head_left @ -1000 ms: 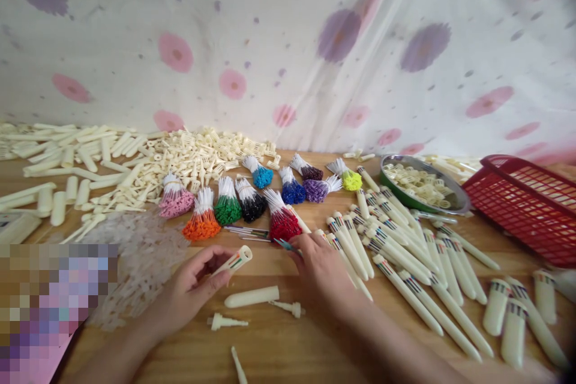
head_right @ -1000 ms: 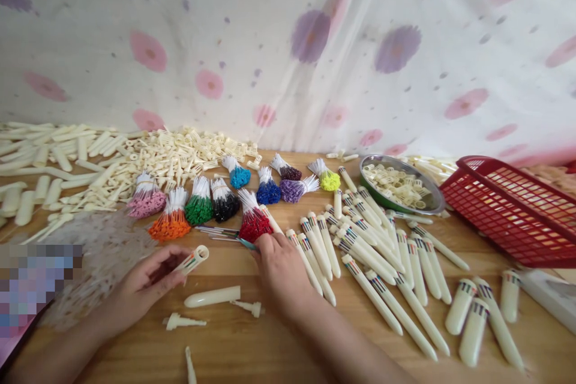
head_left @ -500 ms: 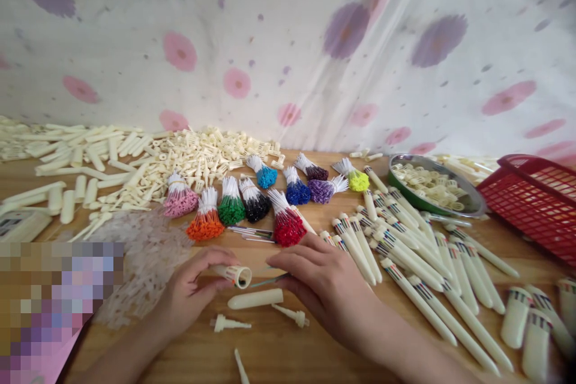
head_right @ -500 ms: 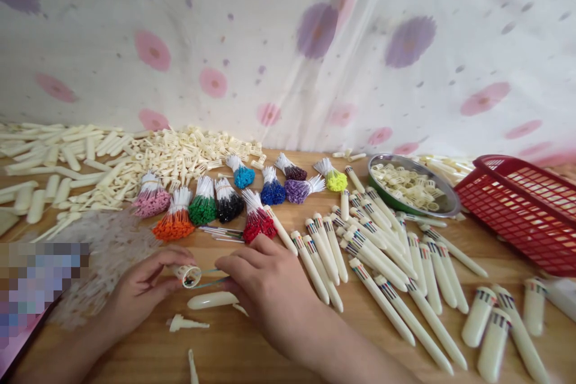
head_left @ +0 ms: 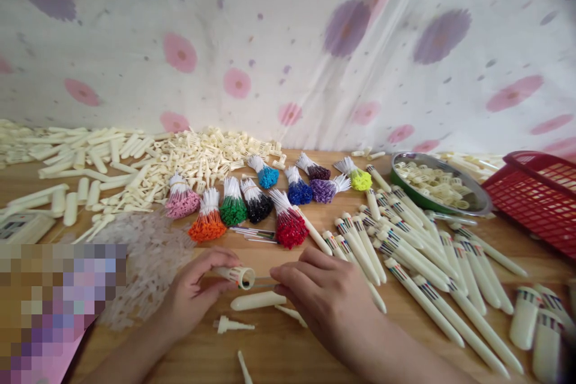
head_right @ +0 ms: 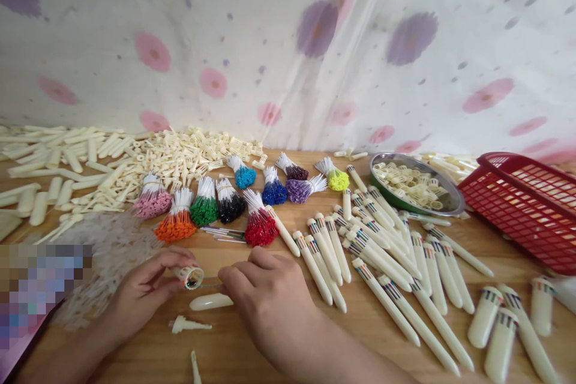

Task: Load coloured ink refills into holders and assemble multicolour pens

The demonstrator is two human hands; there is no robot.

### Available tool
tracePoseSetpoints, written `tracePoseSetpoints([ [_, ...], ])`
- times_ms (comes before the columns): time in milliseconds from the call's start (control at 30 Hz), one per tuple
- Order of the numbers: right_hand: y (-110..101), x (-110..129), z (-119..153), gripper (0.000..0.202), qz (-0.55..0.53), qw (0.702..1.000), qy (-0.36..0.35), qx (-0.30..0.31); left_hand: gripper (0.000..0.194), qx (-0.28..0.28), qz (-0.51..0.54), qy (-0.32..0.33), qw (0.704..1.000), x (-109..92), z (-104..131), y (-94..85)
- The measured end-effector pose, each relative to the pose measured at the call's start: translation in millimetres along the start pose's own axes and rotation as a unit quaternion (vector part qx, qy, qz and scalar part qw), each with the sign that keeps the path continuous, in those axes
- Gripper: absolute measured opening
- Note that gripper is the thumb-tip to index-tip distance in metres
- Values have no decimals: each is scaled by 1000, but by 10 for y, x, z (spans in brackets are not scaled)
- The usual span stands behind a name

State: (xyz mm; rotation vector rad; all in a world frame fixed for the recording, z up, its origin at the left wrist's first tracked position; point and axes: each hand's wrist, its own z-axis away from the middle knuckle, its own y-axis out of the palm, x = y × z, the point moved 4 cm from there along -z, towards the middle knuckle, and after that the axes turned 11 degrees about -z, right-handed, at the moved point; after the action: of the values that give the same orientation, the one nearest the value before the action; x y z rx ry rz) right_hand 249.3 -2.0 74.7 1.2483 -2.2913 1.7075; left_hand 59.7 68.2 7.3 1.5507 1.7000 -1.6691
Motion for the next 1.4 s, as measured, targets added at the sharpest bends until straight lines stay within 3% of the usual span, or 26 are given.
tracePoseSetpoints([
  [200, -9, 28, -7, 12, 3, 999, -29, -28, 17, -2, 3, 9, 1000, 15, 3, 5],
  [767, -30, 69, 41, 11, 20, 998, -56, 21, 24, 36, 51, 12, 998, 7, 12, 43],
  [967, -64, 68, 45, 14, 22, 997, -78, 16, 29, 87, 17, 10, 996, 43, 31, 74],
  [1200, -84, 92, 48, 21, 35, 993, -114, 21, 31, 147, -1, 39, 988, -94, 6, 113],
  [1400, -137, 132, 65, 30, 75, 984, -161, -16, 26, 165, 63, -23, 984, -117, -11, 115],
])
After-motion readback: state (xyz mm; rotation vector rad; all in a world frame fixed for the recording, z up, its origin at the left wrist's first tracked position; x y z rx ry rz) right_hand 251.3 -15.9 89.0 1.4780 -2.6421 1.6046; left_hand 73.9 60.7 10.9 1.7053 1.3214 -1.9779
